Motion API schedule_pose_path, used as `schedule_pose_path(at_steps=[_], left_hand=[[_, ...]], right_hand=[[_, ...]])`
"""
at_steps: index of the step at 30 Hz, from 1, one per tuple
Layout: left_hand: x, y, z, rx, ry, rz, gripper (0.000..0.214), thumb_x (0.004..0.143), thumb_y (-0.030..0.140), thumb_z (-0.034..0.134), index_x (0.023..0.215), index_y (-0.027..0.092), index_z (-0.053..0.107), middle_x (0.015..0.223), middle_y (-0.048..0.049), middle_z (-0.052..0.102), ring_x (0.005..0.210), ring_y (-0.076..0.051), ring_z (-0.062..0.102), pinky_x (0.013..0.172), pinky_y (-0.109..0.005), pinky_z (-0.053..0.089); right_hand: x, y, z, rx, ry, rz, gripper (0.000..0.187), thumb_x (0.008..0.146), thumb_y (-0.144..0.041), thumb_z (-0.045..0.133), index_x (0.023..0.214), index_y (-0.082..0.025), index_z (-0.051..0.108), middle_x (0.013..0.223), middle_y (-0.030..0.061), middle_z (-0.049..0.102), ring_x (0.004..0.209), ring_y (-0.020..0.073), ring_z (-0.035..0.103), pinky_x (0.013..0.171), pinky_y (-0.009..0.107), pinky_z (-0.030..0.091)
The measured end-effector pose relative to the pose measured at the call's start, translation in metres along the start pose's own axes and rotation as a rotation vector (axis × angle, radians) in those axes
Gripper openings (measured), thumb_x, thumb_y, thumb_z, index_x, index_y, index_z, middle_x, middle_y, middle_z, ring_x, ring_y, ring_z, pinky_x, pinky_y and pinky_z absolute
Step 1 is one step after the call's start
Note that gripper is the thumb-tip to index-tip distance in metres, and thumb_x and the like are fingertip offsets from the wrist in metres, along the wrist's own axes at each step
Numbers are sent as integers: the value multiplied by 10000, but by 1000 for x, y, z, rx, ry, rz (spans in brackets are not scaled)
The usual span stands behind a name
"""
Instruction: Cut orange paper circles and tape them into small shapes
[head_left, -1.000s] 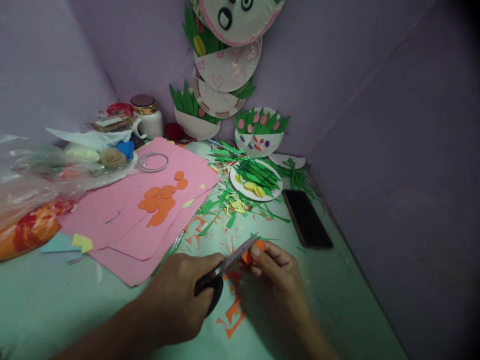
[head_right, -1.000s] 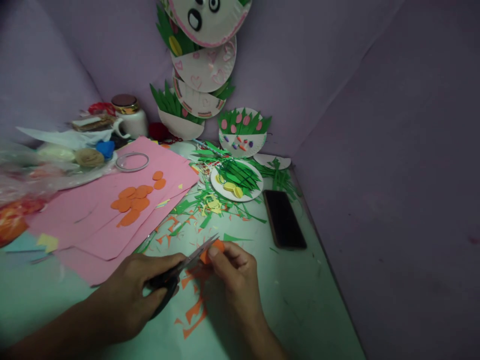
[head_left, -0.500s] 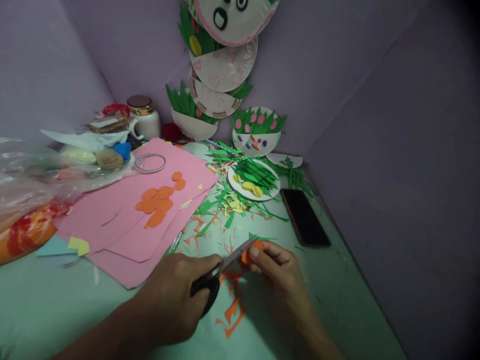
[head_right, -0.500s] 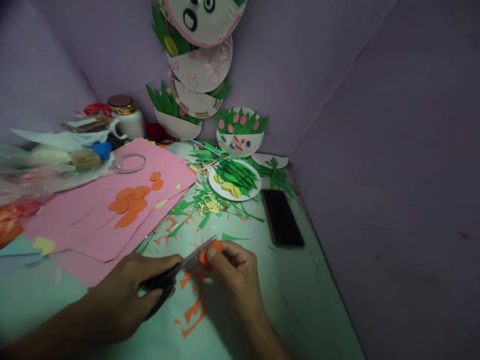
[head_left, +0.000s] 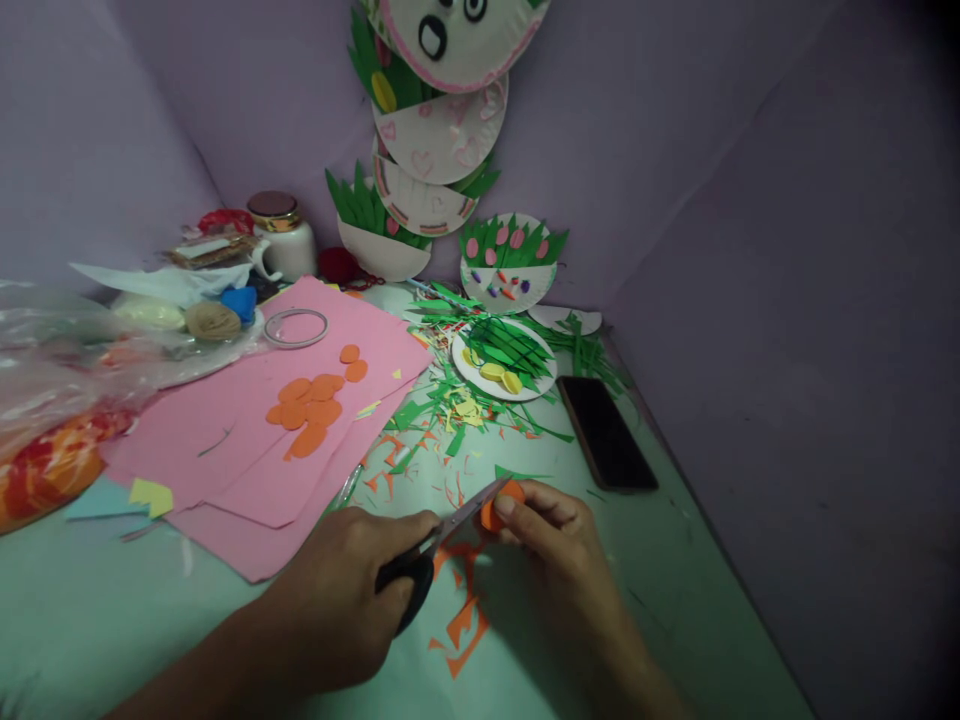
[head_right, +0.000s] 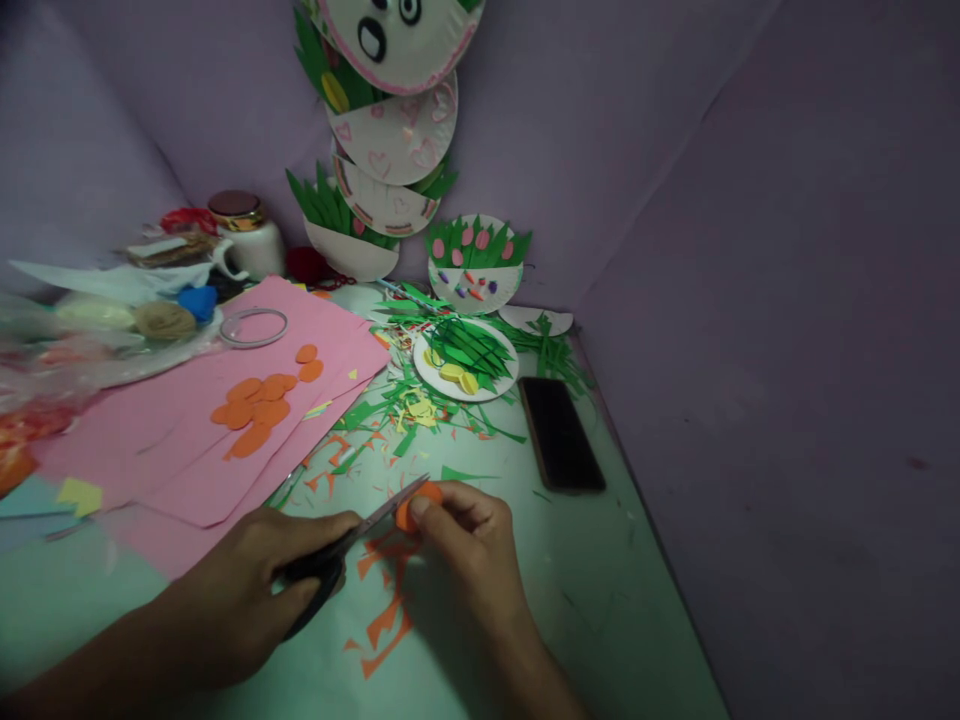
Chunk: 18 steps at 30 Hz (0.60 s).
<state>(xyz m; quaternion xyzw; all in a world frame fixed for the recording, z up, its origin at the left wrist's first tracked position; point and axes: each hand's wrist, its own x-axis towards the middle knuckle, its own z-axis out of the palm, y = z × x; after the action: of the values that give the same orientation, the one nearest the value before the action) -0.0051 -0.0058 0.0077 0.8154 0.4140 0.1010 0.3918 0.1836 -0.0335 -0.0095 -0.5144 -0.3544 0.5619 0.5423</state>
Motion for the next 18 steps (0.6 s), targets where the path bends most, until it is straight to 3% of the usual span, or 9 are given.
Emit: schedule_pose_path(at_steps=[8,18], left_hand=[[0,0,-2,-64,-7,-4,266,641,96,408,779,198,612,555,45,565,516,-107,501,503,-175,367],[1,-1,-3,-112,-8,-26,262,643,93,408,767,187,619,509,55,514,468,-88,459,452,-153,349]], right_hand=[[3,-4,-6,-52,-66,1,156,706,-273,663,592,-167,679,559,1,595,548,121,506,557,240,388],[4,-6,-4,-8,-37,42,157,660,-273,685,558,-154,676,525,6,593,502,113,497,514,233,398]])
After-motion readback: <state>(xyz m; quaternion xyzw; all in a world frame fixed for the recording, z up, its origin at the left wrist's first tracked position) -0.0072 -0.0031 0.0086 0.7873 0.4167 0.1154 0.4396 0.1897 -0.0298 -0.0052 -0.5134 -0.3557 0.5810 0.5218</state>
